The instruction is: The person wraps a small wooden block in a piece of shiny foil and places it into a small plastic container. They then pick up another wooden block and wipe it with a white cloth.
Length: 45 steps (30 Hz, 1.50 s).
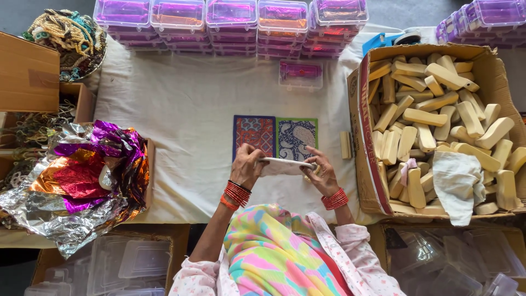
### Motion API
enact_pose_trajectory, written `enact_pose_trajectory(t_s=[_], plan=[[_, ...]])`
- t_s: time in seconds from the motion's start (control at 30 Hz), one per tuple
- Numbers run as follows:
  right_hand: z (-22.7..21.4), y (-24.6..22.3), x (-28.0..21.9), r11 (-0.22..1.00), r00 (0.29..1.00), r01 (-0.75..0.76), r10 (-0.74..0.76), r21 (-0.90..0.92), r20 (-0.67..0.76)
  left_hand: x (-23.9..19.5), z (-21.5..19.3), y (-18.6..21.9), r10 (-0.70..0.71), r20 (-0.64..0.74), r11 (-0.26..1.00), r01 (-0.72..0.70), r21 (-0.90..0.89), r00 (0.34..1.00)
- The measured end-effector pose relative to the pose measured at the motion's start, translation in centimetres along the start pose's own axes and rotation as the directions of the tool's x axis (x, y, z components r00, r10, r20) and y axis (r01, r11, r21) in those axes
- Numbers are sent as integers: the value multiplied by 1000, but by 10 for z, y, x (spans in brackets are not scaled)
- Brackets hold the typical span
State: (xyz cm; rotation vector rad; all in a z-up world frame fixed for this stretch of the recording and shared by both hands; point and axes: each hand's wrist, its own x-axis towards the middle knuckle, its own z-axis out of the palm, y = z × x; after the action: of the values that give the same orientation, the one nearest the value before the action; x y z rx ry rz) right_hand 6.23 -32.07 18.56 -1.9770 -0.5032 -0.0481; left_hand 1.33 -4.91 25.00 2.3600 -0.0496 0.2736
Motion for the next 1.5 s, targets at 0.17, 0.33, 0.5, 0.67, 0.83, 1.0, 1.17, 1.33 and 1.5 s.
enact_pose_trajectory(t_s=[0.17, 0.33, 0.5, 0.67, 0.83, 1.0, 1.17, 1.33, 1.5], plan=[[10, 10, -5, 826, 970, -197, 89, 527, 225, 2, 28, -21, -63, -139, 994, 75, 82, 988], [21, -4, 2, 934, 989, -124, 87, 336, 123, -2, 16, -12, -1, -24, 982, 5, 190, 1000], [17, -53, 23, 991, 991, -133, 133, -20, 12, -8, 16, 1, 66, -83, 990, -55, 130, 994], [29, -37, 23, 948, 962, -261, 272, 184, -34, -15, 21, 33, 341, 159, 936, -320, -146, 926], [30, -40, 10, 455, 894, -425, 347, 783, 284, -28, 45, 13, 317, 87, 929, -291, -227, 944], [20, -50, 18, -205, 855, -444, 195, 872, 481, -35, 94, -35, 35, 32, 632, 2, -775, 999], [44, 65, 10, 652, 876, -418, 474, 633, 90, -43, 94, -49, -228, 622, -529, 441, -725, 749], [62, 121, -26, 890, 959, -283, 254, -358, -126, -55, 105, -73, -324, 599, -408, 463, -787, 732], [68, 133, -59, 702, 965, -200, 261, -684, -15, -57, 105, -79, -413, 537, -197, 504, -841, 735]])
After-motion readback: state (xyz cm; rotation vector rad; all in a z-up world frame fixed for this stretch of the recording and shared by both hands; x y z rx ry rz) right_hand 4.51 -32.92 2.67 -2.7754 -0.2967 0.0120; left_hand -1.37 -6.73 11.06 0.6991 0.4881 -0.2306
